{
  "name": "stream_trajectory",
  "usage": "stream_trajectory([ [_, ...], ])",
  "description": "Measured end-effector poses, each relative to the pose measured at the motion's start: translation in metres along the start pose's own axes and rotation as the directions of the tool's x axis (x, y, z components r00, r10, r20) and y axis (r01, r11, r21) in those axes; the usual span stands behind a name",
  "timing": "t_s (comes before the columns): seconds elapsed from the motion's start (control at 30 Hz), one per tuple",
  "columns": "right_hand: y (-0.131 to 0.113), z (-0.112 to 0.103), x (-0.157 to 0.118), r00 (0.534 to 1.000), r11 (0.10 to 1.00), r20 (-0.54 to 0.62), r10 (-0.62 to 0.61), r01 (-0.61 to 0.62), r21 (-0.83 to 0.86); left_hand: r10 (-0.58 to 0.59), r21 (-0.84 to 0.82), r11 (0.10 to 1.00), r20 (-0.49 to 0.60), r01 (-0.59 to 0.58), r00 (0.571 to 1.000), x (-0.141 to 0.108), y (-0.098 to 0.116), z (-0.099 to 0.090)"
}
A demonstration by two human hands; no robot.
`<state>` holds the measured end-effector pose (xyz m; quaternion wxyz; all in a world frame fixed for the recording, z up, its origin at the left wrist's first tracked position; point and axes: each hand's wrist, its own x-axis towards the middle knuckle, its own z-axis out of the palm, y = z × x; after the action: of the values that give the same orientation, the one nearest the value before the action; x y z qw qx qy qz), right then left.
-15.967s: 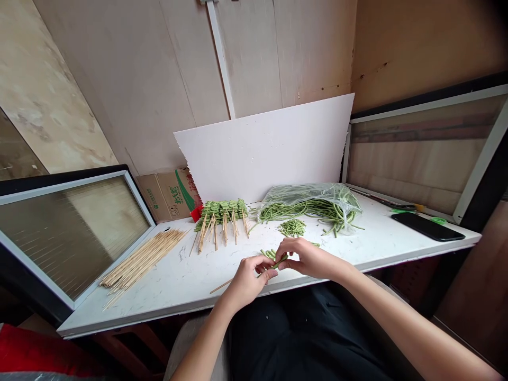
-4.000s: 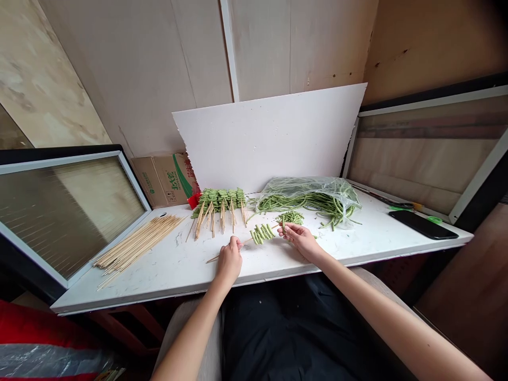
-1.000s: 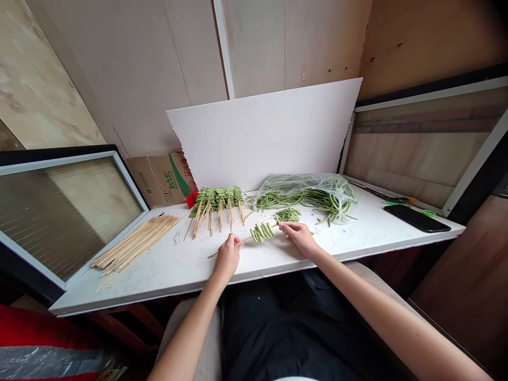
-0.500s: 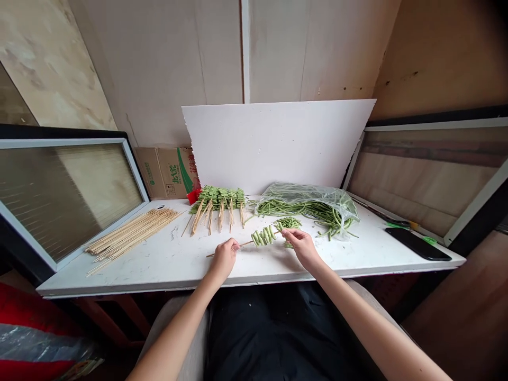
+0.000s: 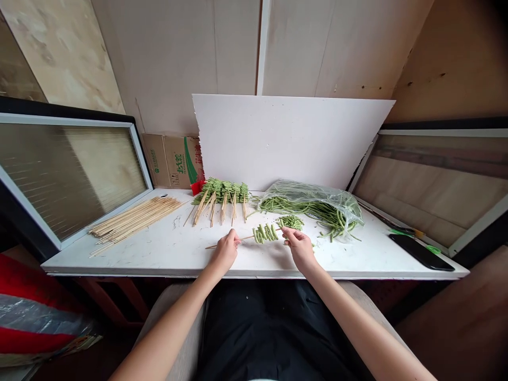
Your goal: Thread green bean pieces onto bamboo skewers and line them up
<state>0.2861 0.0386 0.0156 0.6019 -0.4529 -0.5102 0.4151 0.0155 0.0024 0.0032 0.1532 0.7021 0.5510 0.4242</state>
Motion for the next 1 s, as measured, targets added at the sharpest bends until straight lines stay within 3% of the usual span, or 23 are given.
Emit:
stream_trajectory([
  [0.37, 0.007, 0.000, -0.006, 0.998, 1.000, 0.053, -0.022, 0.023, -0.004, -0.025, 0.083, 0.996, 0.040, 0.021, 0.999, 0.002, -0.003, -0.003],
  [0.6, -0.014, 0.005, -0.016, 0.990, 0.995, 0.096, -0.100, 0.099, 0.011, -0.011, 0.158, 0.987, -0.008, 0.012, 1.000, 0.003, -0.006, -0.003],
  [0.87, -0.012, 0.010, -0.018, 0.997, 0.998, 0.040, -0.061, 0.060, 0.021, 0.038, 0.169, 0.985, -0.045, -0.030, 0.998, 0.000, -0.011, -0.002],
  [1.0, -0.009, 0.009, -0.017, 0.992, 0.994, 0.059, -0.108, 0.107, 0.023, 0.025, 0.156, 0.988, -0.022, -0.022, 0.999, 0.001, -0.012, -0.002],
])
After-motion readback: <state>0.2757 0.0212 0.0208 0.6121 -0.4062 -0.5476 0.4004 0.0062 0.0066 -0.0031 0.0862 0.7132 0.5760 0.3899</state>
